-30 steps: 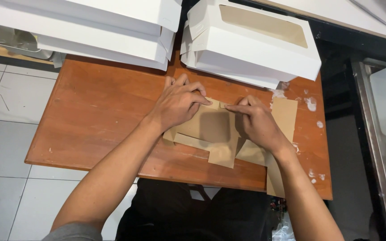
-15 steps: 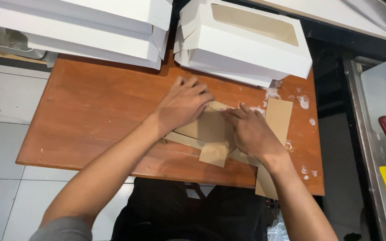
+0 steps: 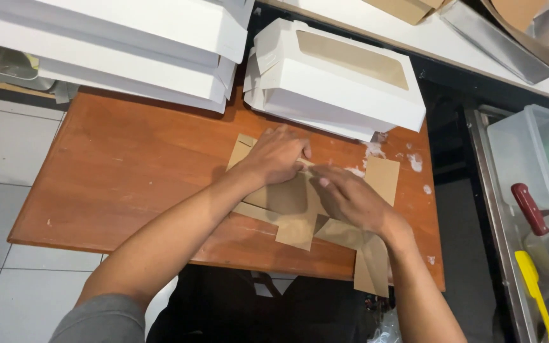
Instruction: The person folds a flat cardboard sheet into a small box on a wooden table. They crease the edges, fold the side flaps, and tuck the tabs to form the box structure. The person handles the cardboard by hand without tools.
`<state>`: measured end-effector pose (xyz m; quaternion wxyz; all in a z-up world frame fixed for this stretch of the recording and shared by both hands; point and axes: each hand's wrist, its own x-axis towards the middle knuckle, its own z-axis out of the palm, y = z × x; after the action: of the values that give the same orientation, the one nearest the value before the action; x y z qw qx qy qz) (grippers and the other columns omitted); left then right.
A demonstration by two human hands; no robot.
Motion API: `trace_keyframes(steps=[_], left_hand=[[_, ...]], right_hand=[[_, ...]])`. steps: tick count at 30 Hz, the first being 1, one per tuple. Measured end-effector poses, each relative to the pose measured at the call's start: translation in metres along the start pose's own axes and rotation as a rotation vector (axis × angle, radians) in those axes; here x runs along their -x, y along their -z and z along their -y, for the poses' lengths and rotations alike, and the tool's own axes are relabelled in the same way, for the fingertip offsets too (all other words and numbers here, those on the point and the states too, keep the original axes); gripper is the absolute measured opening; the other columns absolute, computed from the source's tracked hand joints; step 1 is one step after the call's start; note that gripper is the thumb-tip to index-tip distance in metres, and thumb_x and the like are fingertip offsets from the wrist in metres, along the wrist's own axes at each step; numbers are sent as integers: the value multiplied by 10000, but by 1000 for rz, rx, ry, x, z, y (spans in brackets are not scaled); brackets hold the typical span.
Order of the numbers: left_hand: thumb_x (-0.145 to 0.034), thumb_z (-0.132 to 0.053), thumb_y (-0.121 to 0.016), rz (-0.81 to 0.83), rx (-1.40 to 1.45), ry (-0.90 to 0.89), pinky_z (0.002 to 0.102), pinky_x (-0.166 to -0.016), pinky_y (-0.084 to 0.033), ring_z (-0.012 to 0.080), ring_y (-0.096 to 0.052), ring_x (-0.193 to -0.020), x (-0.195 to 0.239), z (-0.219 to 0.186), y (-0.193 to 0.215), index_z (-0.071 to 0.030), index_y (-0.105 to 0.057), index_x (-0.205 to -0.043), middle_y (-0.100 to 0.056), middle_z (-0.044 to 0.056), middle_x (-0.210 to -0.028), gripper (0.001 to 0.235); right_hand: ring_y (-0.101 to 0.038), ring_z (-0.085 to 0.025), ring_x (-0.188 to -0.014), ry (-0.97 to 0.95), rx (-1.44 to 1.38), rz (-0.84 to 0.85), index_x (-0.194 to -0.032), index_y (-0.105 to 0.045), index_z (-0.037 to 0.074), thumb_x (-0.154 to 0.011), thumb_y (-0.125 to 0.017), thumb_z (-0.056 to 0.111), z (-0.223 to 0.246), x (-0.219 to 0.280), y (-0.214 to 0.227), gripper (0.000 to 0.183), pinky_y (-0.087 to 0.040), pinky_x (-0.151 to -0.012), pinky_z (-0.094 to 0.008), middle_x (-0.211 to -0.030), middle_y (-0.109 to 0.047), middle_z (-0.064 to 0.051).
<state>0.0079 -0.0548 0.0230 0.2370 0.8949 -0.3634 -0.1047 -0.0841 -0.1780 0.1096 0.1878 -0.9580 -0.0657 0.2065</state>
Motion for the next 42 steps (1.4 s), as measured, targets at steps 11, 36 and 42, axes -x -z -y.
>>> trace_keyframes(steps=[11,36,42], left_hand=[[-791,-311,-464,-49,185,3,370,-799,-323,228,-429,-961,16,2,2,-190,-503,-811,-494,25,-903,128],[-815,-320,-432,-187,145,42,318,-798,-273,172,-509,-842,27,-7,12,-207,-460,-704,-551,22,-712,161],[-815,-317,-414,-155,170,-12,324,-759,-309,194,-536,-825,29,3,17,-193,-490,-708,-581,28,-689,181]], right_hand=[[-584,-275,-867,-11,-148,-278,-907,-628,79,-765,-570,95,-27,-36,-6,154,-431,-796,-405,-832,-635,-105],[-543,-236,-663,-60,-124,-431,-747,-628,88,-779,-604,167,-28,-36,-9,89,-424,-592,-346,-665,-601,-93],[-541,-256,-585,165,94,-566,-661,-568,124,-769,-626,241,-50,-45,-18,170,-424,-569,-323,-583,-546,-44]])
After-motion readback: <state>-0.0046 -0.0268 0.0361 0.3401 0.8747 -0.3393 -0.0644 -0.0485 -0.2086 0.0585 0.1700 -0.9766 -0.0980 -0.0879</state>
